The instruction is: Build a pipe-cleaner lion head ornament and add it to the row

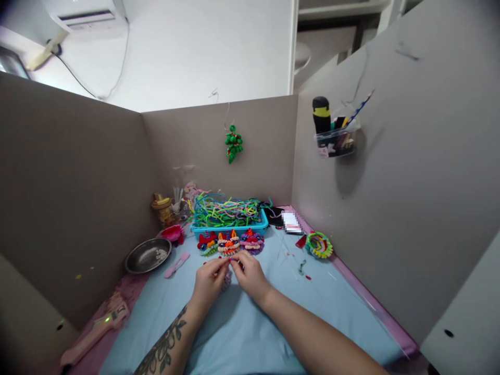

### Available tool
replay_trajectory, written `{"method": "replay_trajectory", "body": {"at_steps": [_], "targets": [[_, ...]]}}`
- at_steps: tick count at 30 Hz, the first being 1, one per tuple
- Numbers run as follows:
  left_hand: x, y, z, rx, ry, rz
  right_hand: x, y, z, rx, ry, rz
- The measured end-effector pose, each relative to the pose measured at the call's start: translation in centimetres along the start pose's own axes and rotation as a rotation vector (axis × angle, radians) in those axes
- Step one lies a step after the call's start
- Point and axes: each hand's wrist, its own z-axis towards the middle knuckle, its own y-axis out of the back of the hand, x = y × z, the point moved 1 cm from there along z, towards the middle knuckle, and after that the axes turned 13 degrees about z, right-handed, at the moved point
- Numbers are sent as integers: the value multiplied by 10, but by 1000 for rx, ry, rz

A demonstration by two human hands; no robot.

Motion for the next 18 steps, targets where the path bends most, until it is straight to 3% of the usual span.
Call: {"method": "replay_trajectory", "body": {"at_steps": [6,18], "targets": [[-2,0,0,19,41,-44,0,0,0,-29,11,24],[2,0,1,11,117,-111,-7,3,3,-9,-194,246]]}}
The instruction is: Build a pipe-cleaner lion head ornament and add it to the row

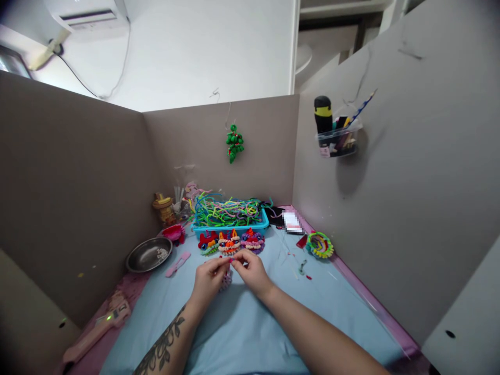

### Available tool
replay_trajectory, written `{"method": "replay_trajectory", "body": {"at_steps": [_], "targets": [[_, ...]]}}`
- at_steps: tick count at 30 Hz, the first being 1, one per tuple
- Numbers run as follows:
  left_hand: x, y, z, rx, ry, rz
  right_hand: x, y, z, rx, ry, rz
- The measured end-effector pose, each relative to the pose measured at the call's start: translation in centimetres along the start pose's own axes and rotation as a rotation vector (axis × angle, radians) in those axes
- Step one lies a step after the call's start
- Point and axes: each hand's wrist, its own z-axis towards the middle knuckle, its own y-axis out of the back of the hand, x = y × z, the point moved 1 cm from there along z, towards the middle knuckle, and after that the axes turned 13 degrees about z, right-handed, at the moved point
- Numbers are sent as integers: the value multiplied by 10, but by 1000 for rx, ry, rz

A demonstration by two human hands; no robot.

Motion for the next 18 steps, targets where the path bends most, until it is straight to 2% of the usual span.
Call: {"method": "replay_trajectory", "body": {"at_steps": [13,18], "targets": [[2,0,0,45,-66,30,8,3,0,41,90,-99],[5,0,1,77,-33,3,7,4,1,51,141,-102]]}}
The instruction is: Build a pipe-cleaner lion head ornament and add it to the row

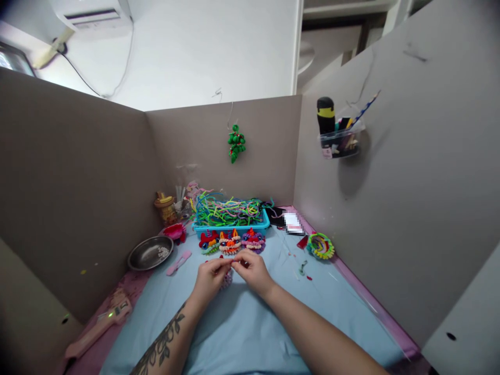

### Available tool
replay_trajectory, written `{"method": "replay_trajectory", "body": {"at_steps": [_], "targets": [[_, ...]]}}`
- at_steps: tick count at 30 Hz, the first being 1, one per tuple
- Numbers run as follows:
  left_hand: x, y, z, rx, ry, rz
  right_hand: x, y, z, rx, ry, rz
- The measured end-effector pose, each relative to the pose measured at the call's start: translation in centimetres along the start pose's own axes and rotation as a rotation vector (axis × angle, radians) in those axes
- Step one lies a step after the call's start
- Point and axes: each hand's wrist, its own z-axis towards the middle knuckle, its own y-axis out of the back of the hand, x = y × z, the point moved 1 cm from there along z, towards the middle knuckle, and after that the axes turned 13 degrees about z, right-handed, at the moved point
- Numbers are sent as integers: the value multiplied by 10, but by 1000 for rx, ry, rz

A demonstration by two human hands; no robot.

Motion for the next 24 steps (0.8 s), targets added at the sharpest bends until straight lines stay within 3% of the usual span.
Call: {"method": "replay_trajectory", "body": {"at_steps": [7,13,18,24], "targets": [[-1,9,5,-53,141,-60,-3,-4,0,-20,-117,61],[0,8,3,-82,105,-57,0,-4,-1,-43,-131,50],[-1,5,2,-53,70,-96,2,-5,-1,-37,-96,30],[-2,4,7,63,248,-337,7,-4,-2,-49,-4,-29]]}}
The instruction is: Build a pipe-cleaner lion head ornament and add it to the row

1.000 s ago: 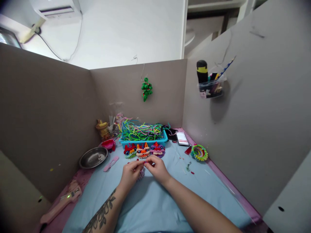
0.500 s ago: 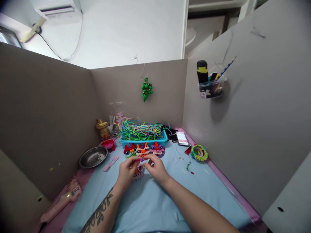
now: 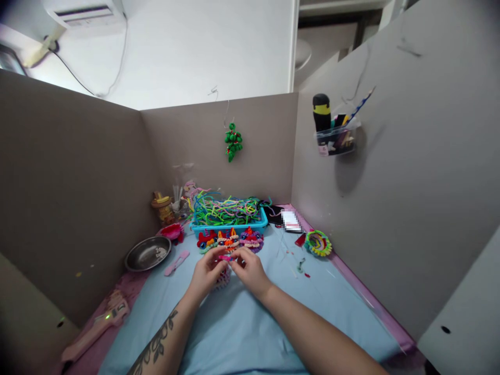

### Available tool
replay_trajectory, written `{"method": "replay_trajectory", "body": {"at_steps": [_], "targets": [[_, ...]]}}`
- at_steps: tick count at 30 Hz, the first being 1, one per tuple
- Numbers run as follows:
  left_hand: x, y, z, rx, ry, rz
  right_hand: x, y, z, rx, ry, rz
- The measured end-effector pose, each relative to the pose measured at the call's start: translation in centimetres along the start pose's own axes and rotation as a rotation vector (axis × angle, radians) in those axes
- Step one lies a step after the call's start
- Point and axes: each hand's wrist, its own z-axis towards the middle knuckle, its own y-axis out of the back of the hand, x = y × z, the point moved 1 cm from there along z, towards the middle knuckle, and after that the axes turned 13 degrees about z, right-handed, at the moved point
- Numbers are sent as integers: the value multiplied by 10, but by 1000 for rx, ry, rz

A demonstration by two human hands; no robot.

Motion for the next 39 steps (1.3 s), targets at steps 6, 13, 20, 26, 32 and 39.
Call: {"method": "replay_trajectory", "body": {"at_steps": [6,13,20,26,32,39], "targets": [[3,1,2,0,154,-116,1,-1,-1,18,-15,37],[3,1,2,2,151,-82,-3,1,1,-46,-122,64],[4,2,3,-25,99,1,-12,-5,2,-5,-458,426],[-2,3,2,-20,56,108,-11,-8,2,-11,-585,619],[3,2,1,-13,28,131,-10,-8,2,1,-620,646],[4,2,0,-6,8,159,-12,-8,1,11,-626,652]]}}
